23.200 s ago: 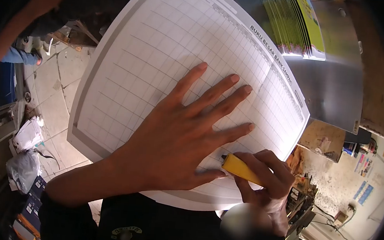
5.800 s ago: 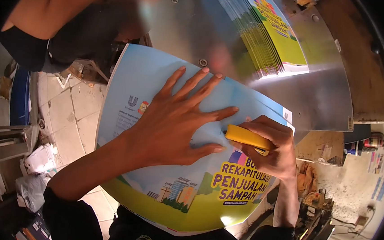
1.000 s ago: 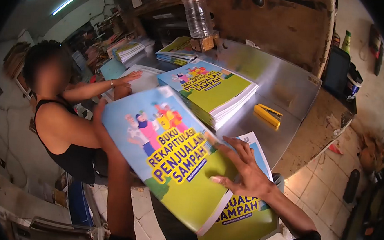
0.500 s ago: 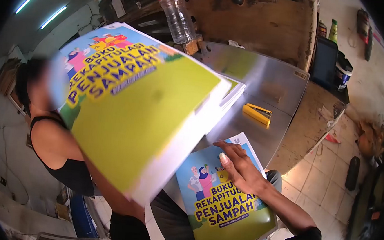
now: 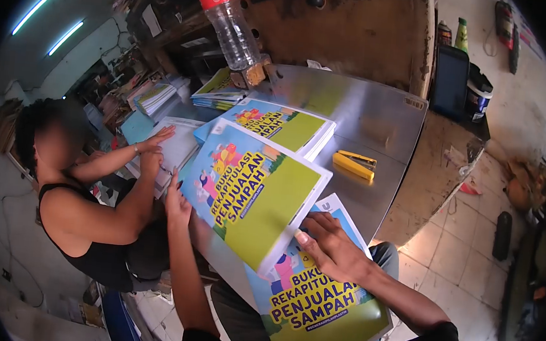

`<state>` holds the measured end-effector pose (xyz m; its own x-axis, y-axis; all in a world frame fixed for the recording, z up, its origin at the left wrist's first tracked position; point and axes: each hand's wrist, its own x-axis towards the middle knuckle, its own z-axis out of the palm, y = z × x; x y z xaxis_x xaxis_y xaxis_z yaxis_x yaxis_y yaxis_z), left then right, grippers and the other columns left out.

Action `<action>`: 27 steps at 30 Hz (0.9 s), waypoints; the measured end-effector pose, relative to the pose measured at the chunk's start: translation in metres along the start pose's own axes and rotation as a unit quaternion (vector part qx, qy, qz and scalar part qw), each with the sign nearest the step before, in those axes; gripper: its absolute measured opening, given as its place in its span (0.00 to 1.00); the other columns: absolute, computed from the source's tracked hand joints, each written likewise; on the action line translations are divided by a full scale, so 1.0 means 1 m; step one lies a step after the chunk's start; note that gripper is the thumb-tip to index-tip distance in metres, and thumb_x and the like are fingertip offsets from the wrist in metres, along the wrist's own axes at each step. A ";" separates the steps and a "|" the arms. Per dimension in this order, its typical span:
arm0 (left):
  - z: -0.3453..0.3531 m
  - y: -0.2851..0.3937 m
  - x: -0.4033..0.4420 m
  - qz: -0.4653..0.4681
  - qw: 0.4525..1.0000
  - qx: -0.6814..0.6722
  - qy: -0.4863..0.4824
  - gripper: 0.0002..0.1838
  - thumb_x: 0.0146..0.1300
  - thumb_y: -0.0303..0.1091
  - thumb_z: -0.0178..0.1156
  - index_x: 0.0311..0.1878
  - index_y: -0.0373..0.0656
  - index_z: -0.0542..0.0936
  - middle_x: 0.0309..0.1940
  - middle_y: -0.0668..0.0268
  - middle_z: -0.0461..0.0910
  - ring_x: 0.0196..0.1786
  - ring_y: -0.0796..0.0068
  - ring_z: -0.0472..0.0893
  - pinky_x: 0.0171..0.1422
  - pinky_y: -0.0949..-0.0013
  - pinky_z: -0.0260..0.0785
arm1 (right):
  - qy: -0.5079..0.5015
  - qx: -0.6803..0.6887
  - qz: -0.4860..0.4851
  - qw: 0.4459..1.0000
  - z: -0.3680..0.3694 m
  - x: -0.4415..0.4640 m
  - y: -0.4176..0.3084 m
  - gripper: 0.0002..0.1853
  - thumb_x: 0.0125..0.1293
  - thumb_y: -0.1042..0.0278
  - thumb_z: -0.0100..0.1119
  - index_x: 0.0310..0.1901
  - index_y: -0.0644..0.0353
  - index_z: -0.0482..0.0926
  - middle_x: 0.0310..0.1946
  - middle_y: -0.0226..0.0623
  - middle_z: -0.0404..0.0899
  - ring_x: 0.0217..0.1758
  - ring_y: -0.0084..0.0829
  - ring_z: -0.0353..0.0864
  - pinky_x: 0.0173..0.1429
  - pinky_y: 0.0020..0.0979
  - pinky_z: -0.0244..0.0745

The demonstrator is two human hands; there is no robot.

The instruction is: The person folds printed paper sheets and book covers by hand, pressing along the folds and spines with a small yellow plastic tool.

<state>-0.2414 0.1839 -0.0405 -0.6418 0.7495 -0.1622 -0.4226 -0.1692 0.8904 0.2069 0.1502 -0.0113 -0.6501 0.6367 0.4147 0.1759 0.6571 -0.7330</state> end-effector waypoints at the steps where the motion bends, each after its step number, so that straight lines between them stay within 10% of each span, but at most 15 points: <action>1: -0.002 0.006 -0.029 -0.003 1.000 0.002 0.001 0.30 0.71 0.49 0.66 0.64 0.32 0.75 0.58 0.54 0.82 0.59 0.59 0.83 0.63 0.58 0.78 | 0.007 0.005 -0.009 1.000 -0.001 0.001 -0.001 0.23 0.83 0.55 0.46 0.56 0.72 0.77 0.52 0.61 0.78 0.61 0.58 0.75 0.71 0.53 0.64; 6: -0.016 0.006 -0.132 0.070 0.990 -0.100 -0.073 0.27 0.74 0.32 0.64 0.70 0.30 0.68 0.64 0.53 0.78 0.65 0.61 0.81 0.70 0.57 0.75 | 0.040 -0.010 -0.030 0.999 0.008 0.002 0.005 0.20 0.82 0.60 0.48 0.57 0.71 0.77 0.51 0.59 0.79 0.61 0.58 0.75 0.71 0.52 0.65; 12: 0.018 -0.025 -0.188 0.107 0.980 0.134 -0.100 0.29 0.68 0.17 0.63 0.70 0.34 0.68 0.65 0.55 0.78 0.66 0.61 0.81 0.70 0.57 0.75 | -0.012 0.092 0.051 0.994 -0.001 0.003 0.003 0.21 0.83 0.60 0.47 0.64 0.68 0.76 0.53 0.60 0.81 0.64 0.58 0.75 0.70 0.53 0.67; 23: 0.066 0.012 -0.089 0.146 0.961 -0.189 -0.142 0.21 0.71 0.27 0.62 0.64 0.29 0.76 0.62 0.57 0.82 0.60 0.66 0.84 0.63 0.58 0.80 | 0.001 0.081 0.059 0.995 0.000 0.002 -0.002 0.26 0.83 0.53 0.46 0.69 0.67 0.71 0.59 0.58 0.82 0.69 0.58 0.74 0.76 0.51 0.65; 27: 0.117 -0.005 -0.051 0.169 0.978 0.120 -0.039 0.29 0.66 0.36 0.71 0.67 0.38 0.75 0.64 0.57 0.79 0.67 0.63 0.77 0.70 0.59 0.71 | -0.007 0.090 -0.007 0.996 0.004 0.004 0.011 0.19 0.78 0.60 0.57 0.53 0.70 0.83 0.53 0.56 0.83 0.62 0.56 0.79 0.73 0.50 0.68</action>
<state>-0.1319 0.2213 0.0127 -0.6643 0.7249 0.1822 -0.0275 -0.2673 0.9632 0.2027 0.1581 -0.0197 -0.6616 0.6221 0.4187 0.0323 0.5815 -0.8129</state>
